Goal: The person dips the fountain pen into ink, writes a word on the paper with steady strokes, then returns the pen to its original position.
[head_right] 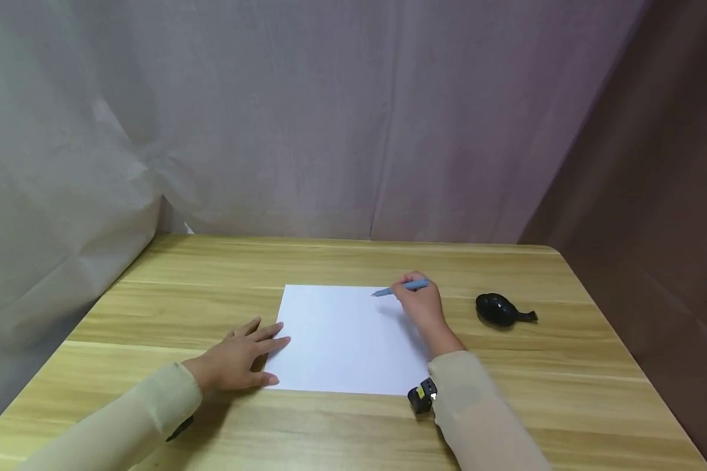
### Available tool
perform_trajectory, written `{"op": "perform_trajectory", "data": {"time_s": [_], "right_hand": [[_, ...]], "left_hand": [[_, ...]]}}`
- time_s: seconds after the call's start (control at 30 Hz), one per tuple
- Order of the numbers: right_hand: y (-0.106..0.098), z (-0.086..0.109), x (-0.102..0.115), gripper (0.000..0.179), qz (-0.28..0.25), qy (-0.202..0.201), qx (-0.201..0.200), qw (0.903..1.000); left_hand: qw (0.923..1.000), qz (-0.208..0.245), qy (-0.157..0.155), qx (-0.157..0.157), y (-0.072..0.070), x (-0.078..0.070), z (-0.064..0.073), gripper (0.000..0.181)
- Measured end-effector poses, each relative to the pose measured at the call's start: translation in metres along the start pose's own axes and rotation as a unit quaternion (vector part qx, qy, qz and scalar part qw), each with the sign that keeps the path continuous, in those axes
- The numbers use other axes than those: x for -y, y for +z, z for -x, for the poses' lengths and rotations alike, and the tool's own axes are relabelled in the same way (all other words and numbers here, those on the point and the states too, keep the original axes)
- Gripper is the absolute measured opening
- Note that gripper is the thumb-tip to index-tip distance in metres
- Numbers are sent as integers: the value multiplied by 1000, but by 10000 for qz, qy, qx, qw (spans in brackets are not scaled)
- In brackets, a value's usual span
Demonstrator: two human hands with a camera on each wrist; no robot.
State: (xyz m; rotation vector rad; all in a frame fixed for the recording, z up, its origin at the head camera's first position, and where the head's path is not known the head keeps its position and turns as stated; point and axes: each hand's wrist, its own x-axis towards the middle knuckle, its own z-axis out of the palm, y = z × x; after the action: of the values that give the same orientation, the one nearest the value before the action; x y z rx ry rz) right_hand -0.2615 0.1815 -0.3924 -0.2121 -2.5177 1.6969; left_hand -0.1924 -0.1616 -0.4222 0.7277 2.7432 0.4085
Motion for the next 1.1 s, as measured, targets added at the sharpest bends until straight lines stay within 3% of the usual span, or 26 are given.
{"op": "perform_trajectory", "data": {"time_s": [0.3, 1.1], "right_hand": [[15, 1, 0, 17, 66, -72, -46, 9999], [46, 4, -1, 13, 92, 6, 463, 9989]], "left_hand": [[10000, -8, -29, 5, 1, 1, 0, 73], [10000, 8, 13, 10, 2, 3, 2, 73]]}}
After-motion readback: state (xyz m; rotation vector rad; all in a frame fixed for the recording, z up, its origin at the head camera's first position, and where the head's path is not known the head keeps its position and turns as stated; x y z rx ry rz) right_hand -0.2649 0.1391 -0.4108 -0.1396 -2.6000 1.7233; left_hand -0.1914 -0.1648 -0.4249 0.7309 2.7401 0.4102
